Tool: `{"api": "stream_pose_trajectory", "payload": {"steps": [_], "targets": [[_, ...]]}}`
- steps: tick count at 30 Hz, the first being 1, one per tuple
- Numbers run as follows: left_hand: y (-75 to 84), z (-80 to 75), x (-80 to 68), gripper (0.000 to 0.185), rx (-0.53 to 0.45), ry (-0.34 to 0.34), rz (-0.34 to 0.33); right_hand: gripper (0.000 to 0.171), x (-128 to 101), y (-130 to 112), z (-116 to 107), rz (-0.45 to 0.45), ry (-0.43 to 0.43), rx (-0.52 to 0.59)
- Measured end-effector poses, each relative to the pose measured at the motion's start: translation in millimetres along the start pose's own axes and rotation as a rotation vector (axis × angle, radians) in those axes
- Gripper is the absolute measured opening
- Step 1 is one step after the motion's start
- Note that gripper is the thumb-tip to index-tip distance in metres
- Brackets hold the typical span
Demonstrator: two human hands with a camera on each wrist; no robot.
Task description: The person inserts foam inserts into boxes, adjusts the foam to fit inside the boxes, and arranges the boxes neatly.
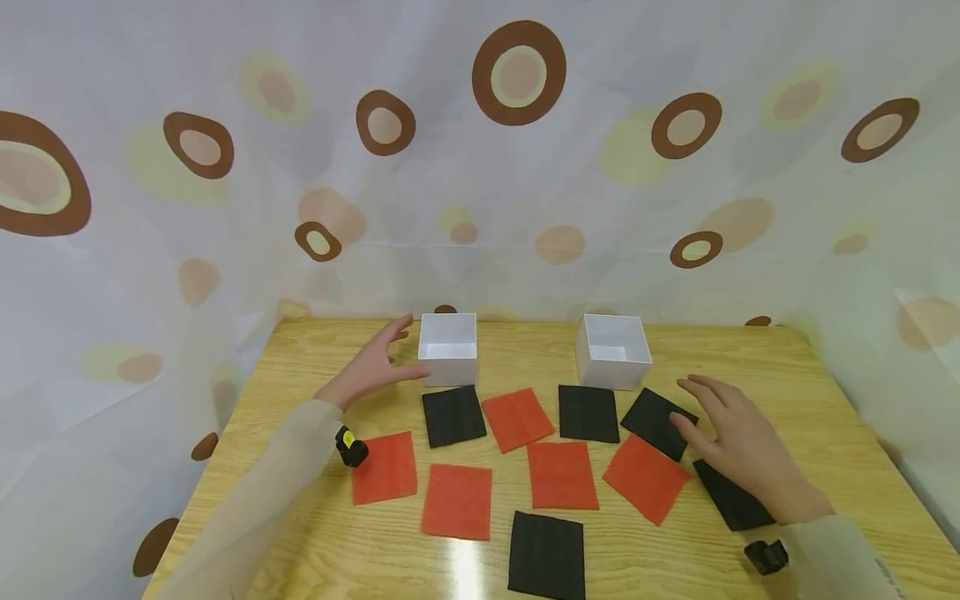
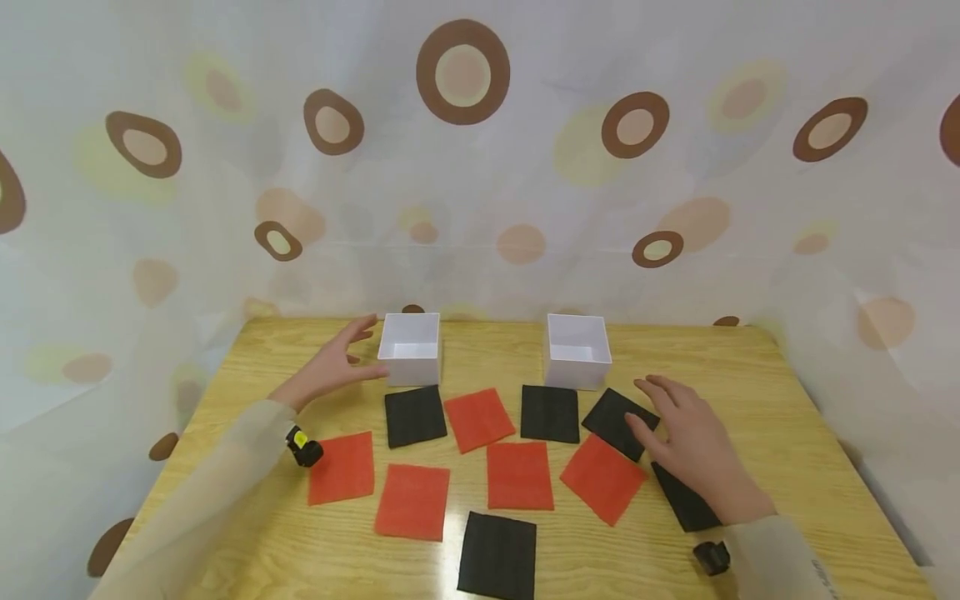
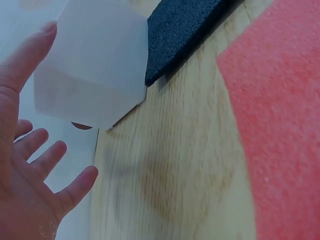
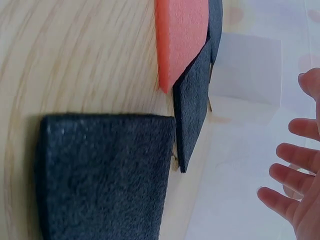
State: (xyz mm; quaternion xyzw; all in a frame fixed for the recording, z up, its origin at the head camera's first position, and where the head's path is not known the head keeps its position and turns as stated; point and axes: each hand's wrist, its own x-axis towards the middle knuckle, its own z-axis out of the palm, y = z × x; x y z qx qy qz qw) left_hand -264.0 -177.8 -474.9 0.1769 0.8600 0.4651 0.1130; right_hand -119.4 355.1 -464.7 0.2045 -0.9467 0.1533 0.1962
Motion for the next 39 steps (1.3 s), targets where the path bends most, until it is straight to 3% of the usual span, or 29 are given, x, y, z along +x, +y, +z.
{"api": "stream_pose_trajectory", "payload": {"steps": [9, 28, 39], "targets": [[6.0, 3.8, 11.3, 0.109, -0.037, -0.039, 0.008, 0.051, 2, -8, 4, -0.037, -0.001, -0.002], [5.8, 9.7, 24.0, 0.111, -0.052, -0.055, 0.001, 0.054, 8, -20, 16, -0.093, 0.012, 0.012], [7.9, 1.6, 29.4, 0.111, 0.015, -0.107, 0.019, 0.052, 15, -30, 24, -0.079, -0.033, 0.018]]}}
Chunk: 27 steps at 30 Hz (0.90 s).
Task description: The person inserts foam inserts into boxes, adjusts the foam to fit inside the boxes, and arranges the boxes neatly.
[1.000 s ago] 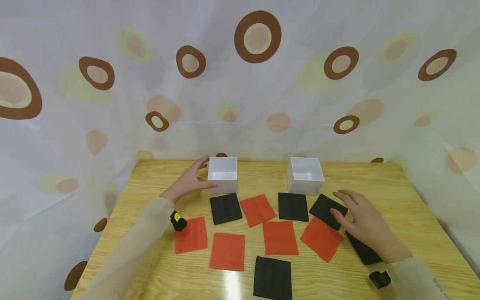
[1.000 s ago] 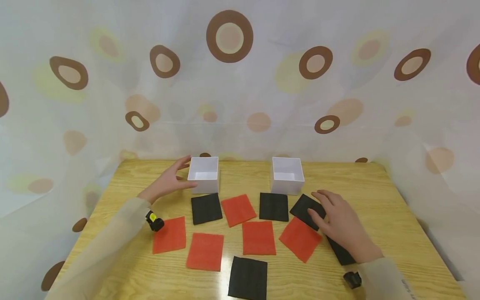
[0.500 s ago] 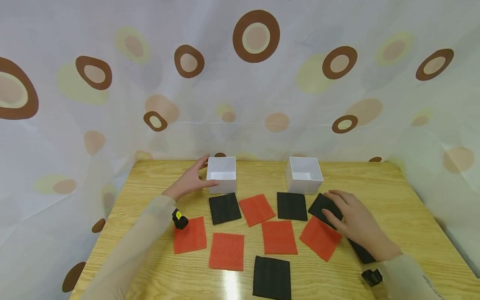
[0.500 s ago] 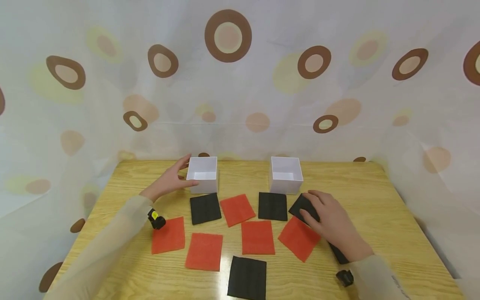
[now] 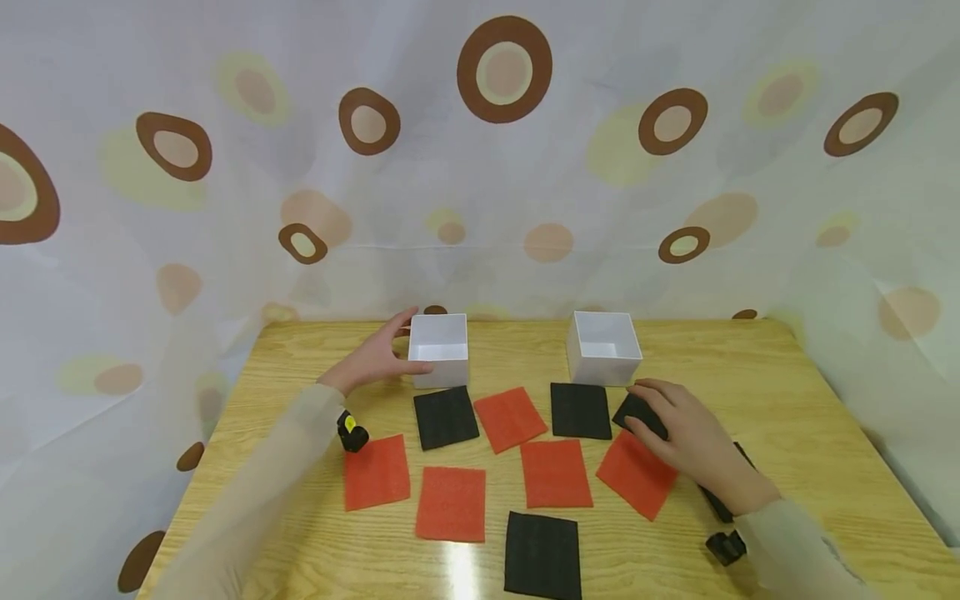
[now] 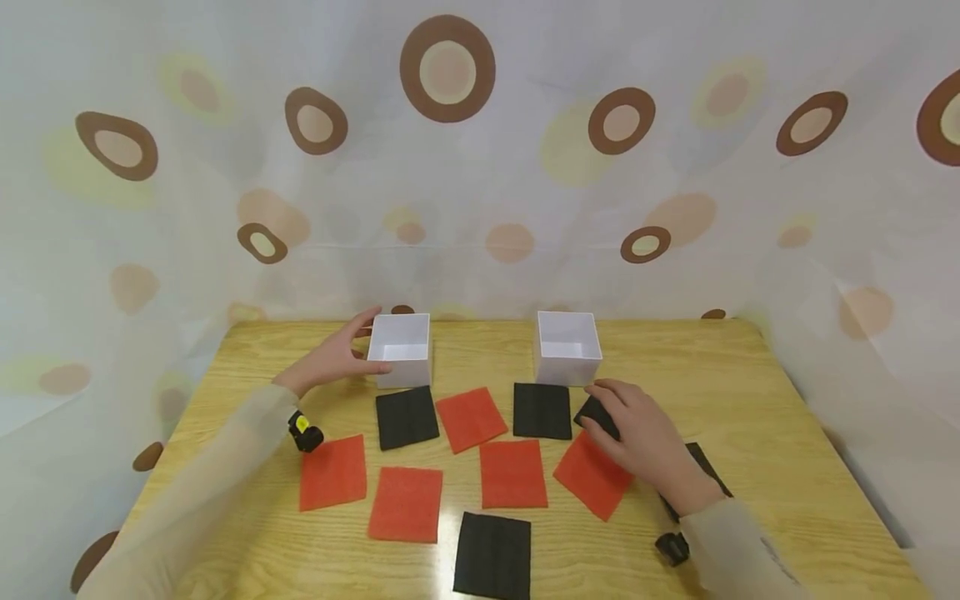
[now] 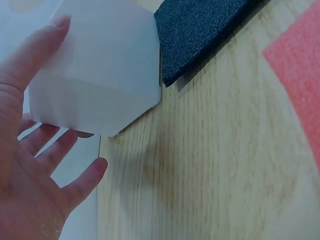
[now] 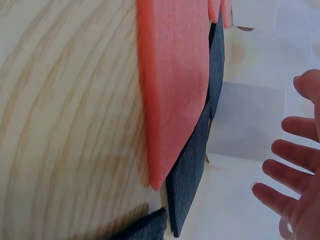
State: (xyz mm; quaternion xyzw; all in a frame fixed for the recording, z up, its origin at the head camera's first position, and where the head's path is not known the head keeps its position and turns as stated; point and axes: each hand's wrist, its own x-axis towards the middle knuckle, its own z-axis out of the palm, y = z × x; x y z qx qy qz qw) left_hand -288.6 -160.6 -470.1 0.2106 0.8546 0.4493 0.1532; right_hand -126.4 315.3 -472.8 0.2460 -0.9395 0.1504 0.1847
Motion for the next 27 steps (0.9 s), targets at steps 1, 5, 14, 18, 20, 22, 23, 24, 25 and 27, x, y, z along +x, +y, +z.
{"api": "stream_pose_trajectory", "payload": {"steps": [1, 5, 14, 18, 20, 22, 23, 24, 25, 27], "targets": [[0.4, -1.2, 0.3, 0.111, 0.006, -0.008, 0.002, 0.052, 2, -1, 2, 0.002, -0.006, 0.002], [0.8, -5.5, 0.9, 0.112, 0.029, -0.040, -0.007, 0.051, 10, -9, 9, -0.004, -0.043, 0.023], [-0.6, -8.0, 1.0, 0.111, 0.045, -0.053, -0.013, 0.041, 33, -45, 25, -0.071, -0.139, 0.097], [0.6, -6.7, -1.3, 0.114, 0.009, -0.074, -0.005, 0.041, 42, -55, 31, -0.096, -0.177, 0.117], [1.0, -6.7, -1.8, 0.115, -0.013, -0.089, 0.005, 0.041, 45, -59, 33, -0.105, -0.189, 0.119], [0.3, -7.7, -1.2, 0.114, -0.037, -0.104, 0.010, 0.041, 49, -62, 35, -0.111, -0.200, 0.122], [-0.4, -8.5, -0.6, 0.113, -0.039, -0.109, 0.013, 0.041, 51, -64, 37, -0.117, -0.202, 0.121], [-0.6, -9.6, -0.3, 0.111, -0.042, -0.112, 0.011, 0.041, 53, -65, 39, -0.124, -0.204, 0.121], [-1.0, -10.5, 0.2, 0.110, -0.047, -0.117, 0.009, 0.040, 55, -67, 41, -0.134, -0.206, 0.127], [-2.2, -12.1, 1.2, 0.108, -0.062, -0.128, 0.002, 0.040, 58, -72, 46, -0.160, -0.207, 0.139]]}}
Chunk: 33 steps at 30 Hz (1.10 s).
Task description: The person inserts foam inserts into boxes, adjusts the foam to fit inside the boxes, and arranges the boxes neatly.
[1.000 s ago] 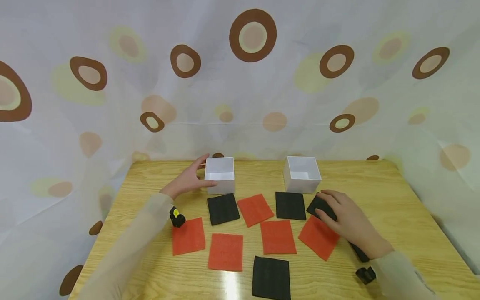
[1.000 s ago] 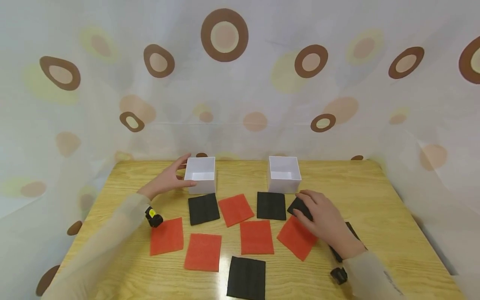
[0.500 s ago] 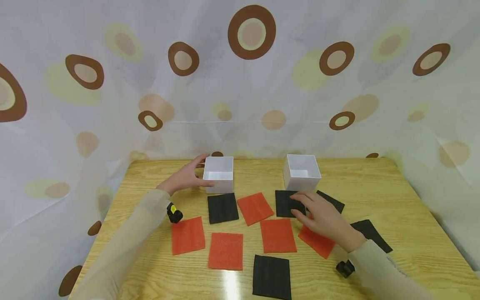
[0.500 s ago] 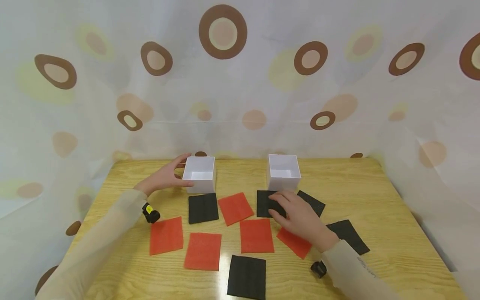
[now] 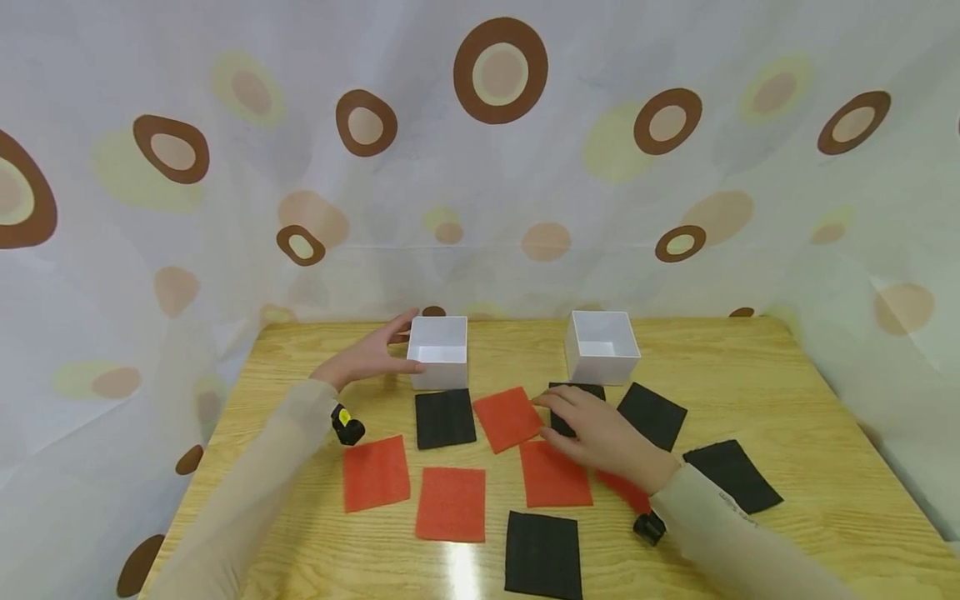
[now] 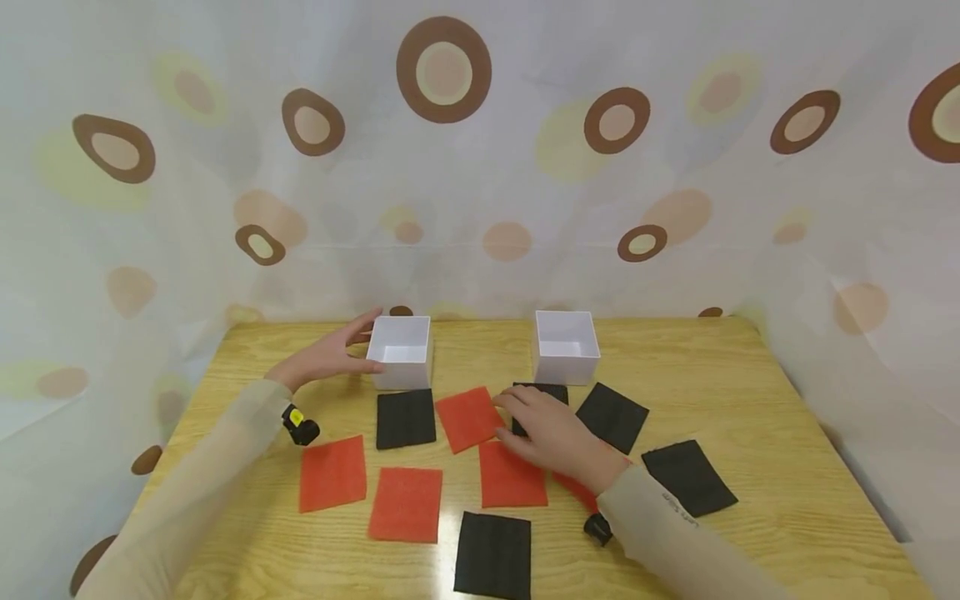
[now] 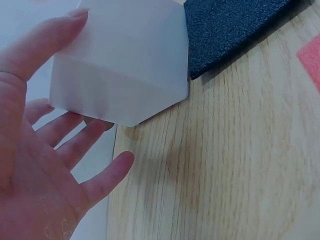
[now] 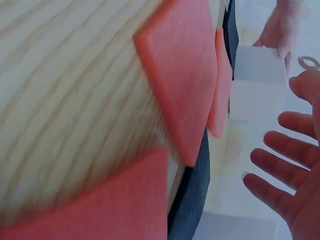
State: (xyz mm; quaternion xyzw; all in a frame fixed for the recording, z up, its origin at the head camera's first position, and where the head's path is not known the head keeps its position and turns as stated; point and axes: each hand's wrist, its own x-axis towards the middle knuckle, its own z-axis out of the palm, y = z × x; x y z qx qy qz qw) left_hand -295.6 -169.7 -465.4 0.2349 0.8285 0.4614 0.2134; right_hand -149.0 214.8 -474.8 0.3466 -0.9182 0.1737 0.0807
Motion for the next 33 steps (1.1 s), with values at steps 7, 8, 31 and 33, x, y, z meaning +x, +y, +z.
{"api": "stream_pose_trajectory", "payload": {"steps": [7, 8, 31, 33], "targets": [[-4.5, 1.3, 0.9, 0.105, -0.015, -0.011, -0.011, 0.040, 17, -18, 16, -0.055, -0.067, 0.007], [-5.0, 1.8, 1.0, 0.105, -0.015, -0.011, -0.013, 0.041, 20, -21, 17, -0.056, -0.082, 0.007], [1.6, -0.5, 0.0, 0.106, 0.012, 0.003, 0.014, 0.054, 91, -69, 50, -0.201, -0.347, 0.059], [0.2, -1.4, 0.3, 0.106, 0.014, 0.005, 0.014, 0.057, 95, -73, 53, -0.208, -0.359, 0.056]]}}
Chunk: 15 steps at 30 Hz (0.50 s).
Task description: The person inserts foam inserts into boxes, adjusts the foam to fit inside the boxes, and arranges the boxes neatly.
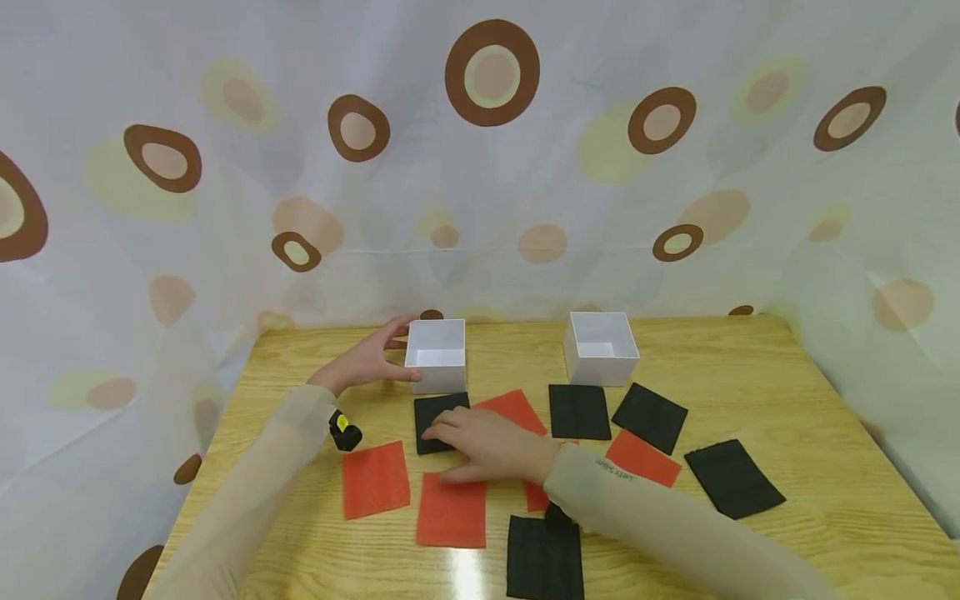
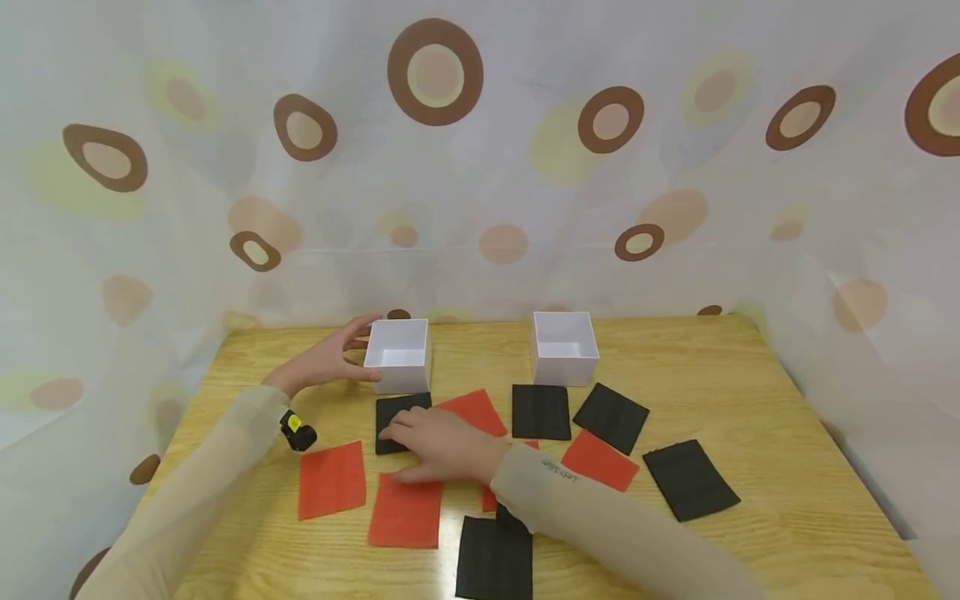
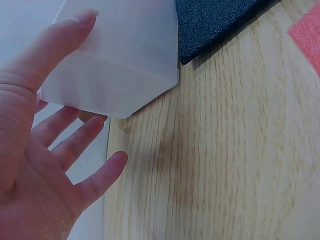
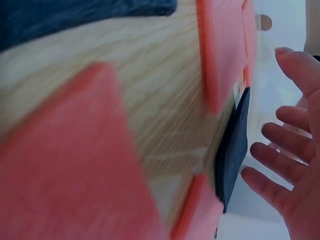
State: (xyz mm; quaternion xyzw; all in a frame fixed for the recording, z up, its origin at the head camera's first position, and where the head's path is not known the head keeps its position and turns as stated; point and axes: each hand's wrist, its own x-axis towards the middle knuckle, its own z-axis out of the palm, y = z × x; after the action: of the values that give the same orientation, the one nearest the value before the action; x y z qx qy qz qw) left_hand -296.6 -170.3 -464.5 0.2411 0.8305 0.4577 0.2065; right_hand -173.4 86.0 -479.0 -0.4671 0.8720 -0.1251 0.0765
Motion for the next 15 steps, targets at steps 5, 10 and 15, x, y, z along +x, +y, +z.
{"api": "stream_pose_trajectory", "payload": {"steps": [5, 10, 15], "targets": [[-4.1, 0.1, 2.0, 0.106, 0.004, 0.003, 0.005, 0.066, 11, -4, 7, -0.016, -0.011, -0.011], [-5.2, 0.4, 2.0, 0.107, -0.002, 0.001, 0.007, 0.070, 20, -10, 11, -0.048, 0.003, -0.027], [-5.0, -0.1, 2.0, 0.106, -0.005, 0.000, 0.013, 0.071, 30, -17, 14, -0.057, 0.020, -0.076]]}}
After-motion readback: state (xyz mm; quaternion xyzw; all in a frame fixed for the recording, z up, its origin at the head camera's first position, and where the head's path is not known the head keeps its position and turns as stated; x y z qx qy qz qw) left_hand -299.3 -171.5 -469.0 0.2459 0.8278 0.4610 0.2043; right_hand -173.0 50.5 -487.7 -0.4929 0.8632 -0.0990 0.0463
